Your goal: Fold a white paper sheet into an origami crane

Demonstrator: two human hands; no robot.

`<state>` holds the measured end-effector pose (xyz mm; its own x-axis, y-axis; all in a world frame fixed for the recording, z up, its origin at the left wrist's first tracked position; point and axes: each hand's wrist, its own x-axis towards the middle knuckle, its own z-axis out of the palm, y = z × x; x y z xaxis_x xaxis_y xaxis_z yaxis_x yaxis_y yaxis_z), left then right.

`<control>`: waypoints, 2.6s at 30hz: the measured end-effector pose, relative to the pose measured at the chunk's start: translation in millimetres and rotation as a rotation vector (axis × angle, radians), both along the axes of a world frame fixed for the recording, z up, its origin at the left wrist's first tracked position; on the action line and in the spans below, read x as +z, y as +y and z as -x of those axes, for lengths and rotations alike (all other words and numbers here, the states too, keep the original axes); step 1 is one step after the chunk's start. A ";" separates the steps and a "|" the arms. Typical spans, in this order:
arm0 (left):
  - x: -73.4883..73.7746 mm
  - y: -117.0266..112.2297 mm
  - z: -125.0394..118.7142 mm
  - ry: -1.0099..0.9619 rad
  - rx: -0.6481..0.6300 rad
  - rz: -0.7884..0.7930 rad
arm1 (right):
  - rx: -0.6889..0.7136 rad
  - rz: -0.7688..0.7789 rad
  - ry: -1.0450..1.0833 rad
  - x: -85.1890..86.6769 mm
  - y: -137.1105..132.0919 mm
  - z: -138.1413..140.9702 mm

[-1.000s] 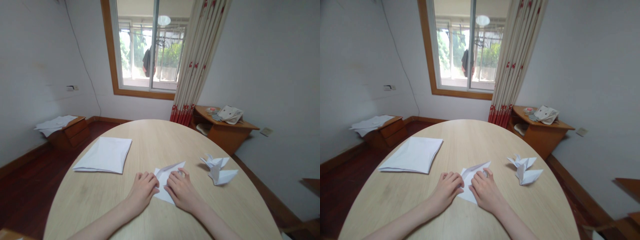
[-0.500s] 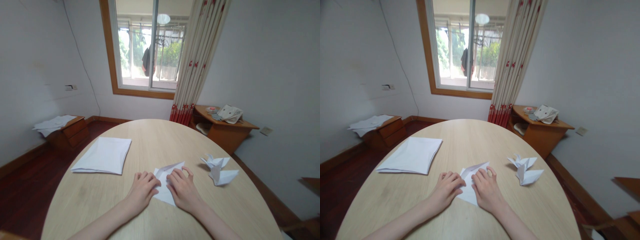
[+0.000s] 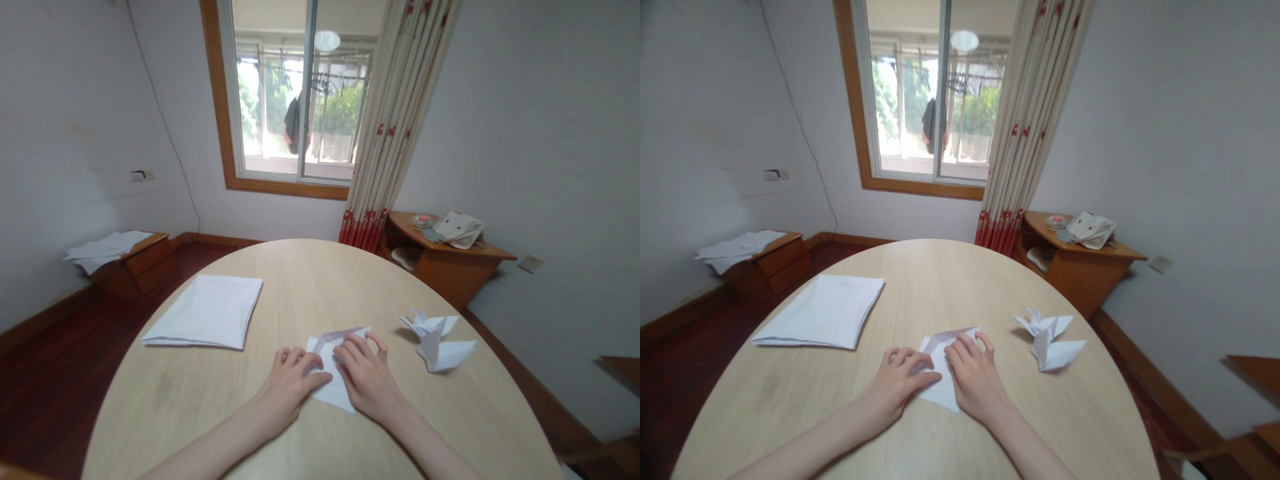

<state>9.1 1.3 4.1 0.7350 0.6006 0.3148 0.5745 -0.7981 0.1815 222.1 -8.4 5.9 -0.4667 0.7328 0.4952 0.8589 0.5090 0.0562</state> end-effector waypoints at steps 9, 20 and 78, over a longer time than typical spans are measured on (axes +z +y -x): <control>0.3 -1.4 -2.1 0.089 -0.077 -0.168 | 0.047 -0.043 0.002 -5.4 3.4 -0.9; -0.6 -5.4 -1.2 0.106 -0.081 -0.119 | 0.158 -0.016 -0.030 -5.2 1.6 -3.4; -11.1 5.3 0.6 -0.262 0.154 -0.010 | 0.191 0.050 0.114 -9.0 -9.0 11.1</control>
<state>8.4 6.5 -7.0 0.5287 0.6944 0.4882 0.6233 -0.7080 0.3320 211.0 -17.4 -3.2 -0.5421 0.6614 0.5183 0.7462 0.6626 -0.0651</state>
